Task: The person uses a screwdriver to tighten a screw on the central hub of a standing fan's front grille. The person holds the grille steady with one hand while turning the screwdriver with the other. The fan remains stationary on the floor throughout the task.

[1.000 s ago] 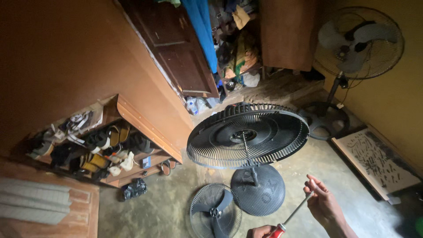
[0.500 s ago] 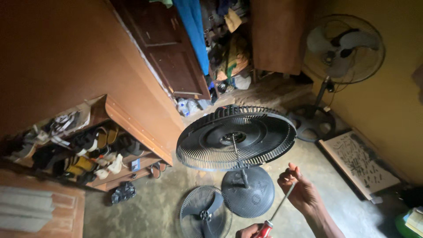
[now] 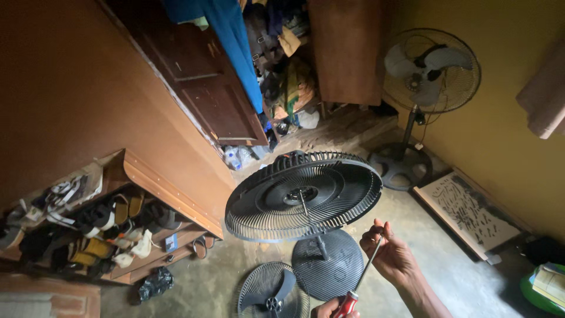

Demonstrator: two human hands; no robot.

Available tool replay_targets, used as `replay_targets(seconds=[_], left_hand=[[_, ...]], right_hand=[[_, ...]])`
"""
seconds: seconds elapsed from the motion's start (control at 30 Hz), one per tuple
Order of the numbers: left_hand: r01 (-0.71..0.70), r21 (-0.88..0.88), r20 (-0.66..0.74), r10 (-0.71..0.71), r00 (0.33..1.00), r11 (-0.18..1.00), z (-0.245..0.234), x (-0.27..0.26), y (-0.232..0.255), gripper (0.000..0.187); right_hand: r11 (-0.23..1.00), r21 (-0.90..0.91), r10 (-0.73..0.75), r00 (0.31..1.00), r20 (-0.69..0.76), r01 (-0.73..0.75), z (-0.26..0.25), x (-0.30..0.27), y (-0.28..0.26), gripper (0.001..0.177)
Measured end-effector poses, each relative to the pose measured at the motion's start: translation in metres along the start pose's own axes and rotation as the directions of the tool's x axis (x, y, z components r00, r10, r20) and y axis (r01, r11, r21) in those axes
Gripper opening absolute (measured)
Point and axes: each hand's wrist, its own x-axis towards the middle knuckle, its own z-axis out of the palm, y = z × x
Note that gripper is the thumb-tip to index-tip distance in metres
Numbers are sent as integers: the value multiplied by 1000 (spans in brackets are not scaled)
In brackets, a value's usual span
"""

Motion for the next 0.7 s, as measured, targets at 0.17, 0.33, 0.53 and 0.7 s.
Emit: replay_targets(seconds=[0.17, 0.33, 0.53, 0.7], left_hand=[[-21, -48, 8, 22, 1000, 999, 2, 9, -37, 37], [299, -572, 315, -133, 940, 764, -1, 37, -54, 29], [-82, -371, 157, 149, 976, 925, -10, 22, -58, 30], [650, -714, 644, -121, 756, 260, -21, 37, -58, 32]], right_hand=[[999, 22, -23, 1000, 3, 23, -4, 6, 4, 31], [998, 61, -26, 999, -33, 28, -7, 11, 8, 28], [998, 37, -39, 998, -55, 41, -11, 15, 13, 24], [993, -73, -102, 981, -166, 91, -15, 14, 15, 19]])
